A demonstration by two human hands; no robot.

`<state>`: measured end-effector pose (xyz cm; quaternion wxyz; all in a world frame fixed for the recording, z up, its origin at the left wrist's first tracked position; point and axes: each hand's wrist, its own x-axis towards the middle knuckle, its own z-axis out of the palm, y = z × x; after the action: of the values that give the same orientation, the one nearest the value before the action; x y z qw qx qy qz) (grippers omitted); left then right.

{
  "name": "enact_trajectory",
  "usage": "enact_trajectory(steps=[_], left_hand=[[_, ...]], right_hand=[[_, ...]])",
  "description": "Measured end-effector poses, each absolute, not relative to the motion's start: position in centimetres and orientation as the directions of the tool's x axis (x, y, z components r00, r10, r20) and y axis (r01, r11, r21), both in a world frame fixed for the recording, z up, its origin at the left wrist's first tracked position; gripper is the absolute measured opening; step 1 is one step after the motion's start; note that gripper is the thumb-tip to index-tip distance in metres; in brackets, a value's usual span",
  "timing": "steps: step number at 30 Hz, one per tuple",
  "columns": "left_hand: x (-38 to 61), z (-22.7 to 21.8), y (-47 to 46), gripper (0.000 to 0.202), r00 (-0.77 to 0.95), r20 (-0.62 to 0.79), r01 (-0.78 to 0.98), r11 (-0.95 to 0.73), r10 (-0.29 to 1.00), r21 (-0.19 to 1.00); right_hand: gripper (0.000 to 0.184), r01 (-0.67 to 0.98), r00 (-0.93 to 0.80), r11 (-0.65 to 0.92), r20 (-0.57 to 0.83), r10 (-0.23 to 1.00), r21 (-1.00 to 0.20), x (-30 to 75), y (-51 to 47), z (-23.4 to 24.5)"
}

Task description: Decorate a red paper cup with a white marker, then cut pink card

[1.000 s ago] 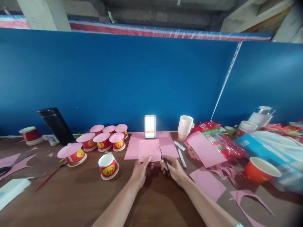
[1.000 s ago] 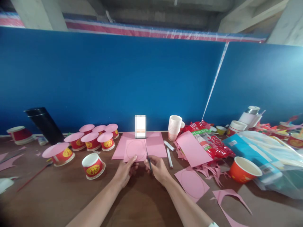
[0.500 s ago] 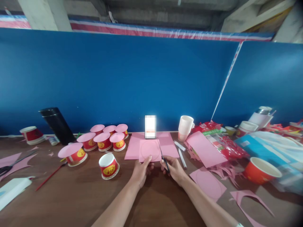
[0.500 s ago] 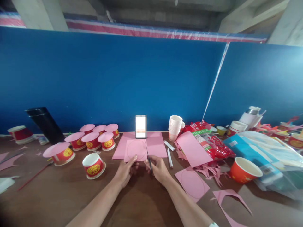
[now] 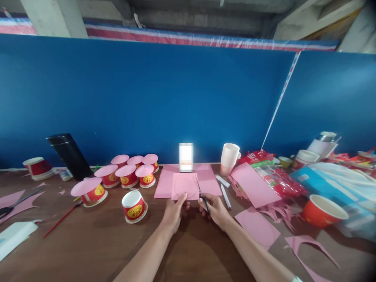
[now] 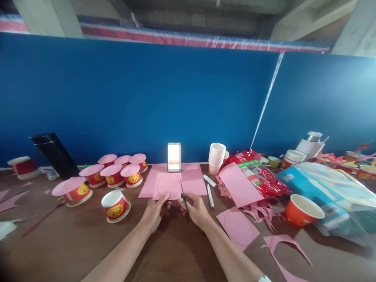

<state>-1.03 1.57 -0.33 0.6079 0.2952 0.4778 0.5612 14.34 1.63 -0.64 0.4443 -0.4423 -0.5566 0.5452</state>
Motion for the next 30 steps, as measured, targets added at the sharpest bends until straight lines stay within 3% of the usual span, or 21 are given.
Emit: enact_trajectory(steps=[30], left_hand=[[-0.99,-0.10,1.47,0.036,-0.081,-0.268,-0.393,0.217,0.960,0.894]], right_hand=[[0.037,-0.026,-0.201,0.034,0.038,0.979,-0.999,14.32,1.60,-0.68]])
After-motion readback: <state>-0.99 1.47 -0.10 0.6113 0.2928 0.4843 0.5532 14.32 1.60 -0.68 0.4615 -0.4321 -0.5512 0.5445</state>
